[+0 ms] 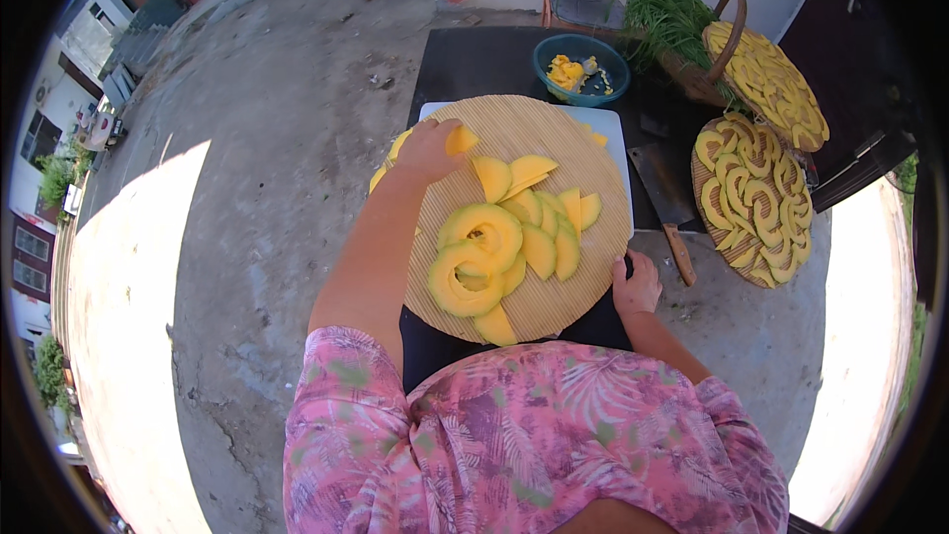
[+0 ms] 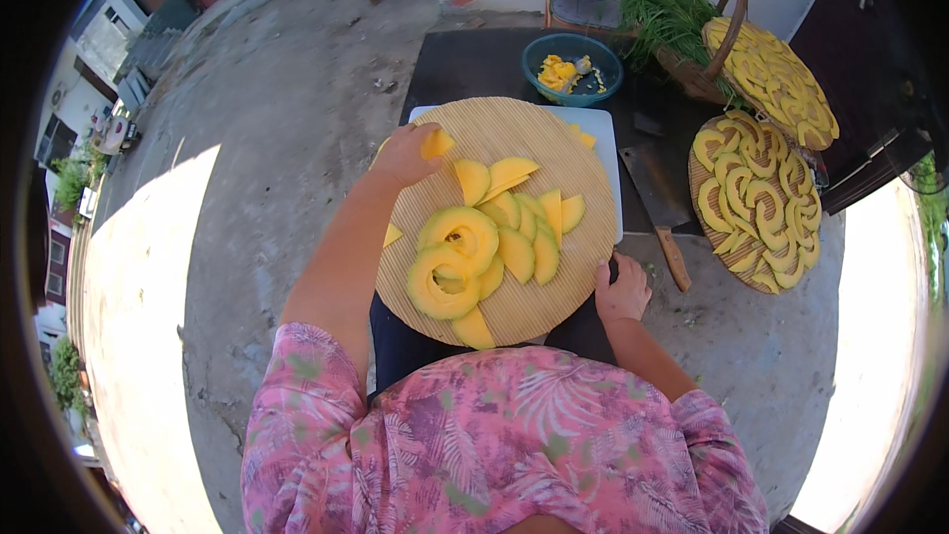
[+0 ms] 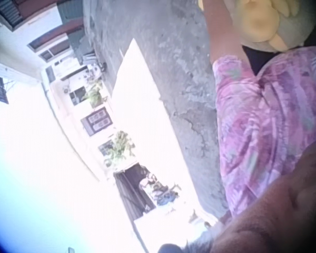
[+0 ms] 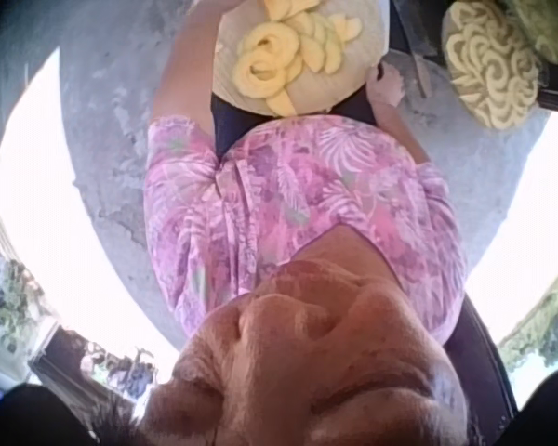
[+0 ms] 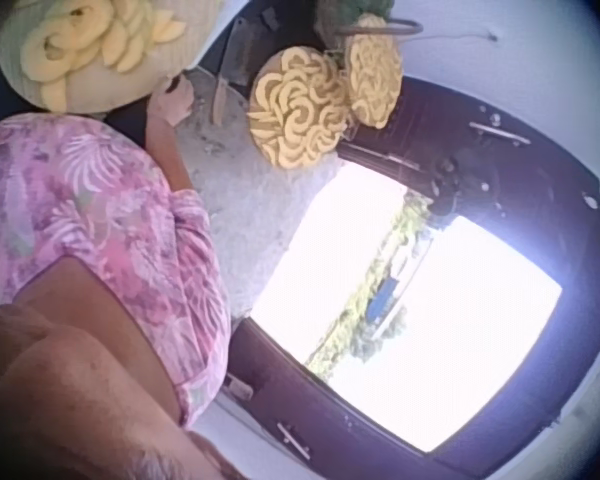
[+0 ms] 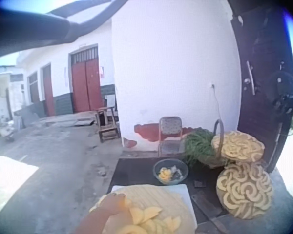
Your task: The person arranges yellow fruit slices on a round woven tray by hand. The person picks up the slices from a pile and places them in a circular pattern to fill the tray.
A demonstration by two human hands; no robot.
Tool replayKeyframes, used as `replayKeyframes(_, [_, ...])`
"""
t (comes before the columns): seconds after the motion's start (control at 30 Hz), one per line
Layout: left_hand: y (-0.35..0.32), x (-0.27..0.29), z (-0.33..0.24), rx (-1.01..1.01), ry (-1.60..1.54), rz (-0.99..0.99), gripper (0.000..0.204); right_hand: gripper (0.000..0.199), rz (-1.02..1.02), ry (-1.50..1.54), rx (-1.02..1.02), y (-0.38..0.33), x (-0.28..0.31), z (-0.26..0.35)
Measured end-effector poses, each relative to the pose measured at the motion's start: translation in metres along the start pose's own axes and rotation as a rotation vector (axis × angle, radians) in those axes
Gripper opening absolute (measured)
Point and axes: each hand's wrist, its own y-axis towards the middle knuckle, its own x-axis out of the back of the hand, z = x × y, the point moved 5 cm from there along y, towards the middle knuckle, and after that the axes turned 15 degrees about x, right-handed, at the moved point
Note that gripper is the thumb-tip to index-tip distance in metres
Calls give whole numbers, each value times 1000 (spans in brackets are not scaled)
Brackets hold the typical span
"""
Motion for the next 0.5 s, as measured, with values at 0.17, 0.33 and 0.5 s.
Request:
replayKeyframes(0.17, [-27, 14, 33, 198, 45, 101, 57, 41, 15, -3, -13, 0, 1, 1])
replayKeyframes(0.33, [-48, -12, 51, 204, 175, 69, 47, 41, 29, -19, -17, 1, 2, 4])
replayKeyframes(0.5, [-47, -22, 49, 202, 257, 116, 36, 42, 35, -2, -15, 2, 2, 1])
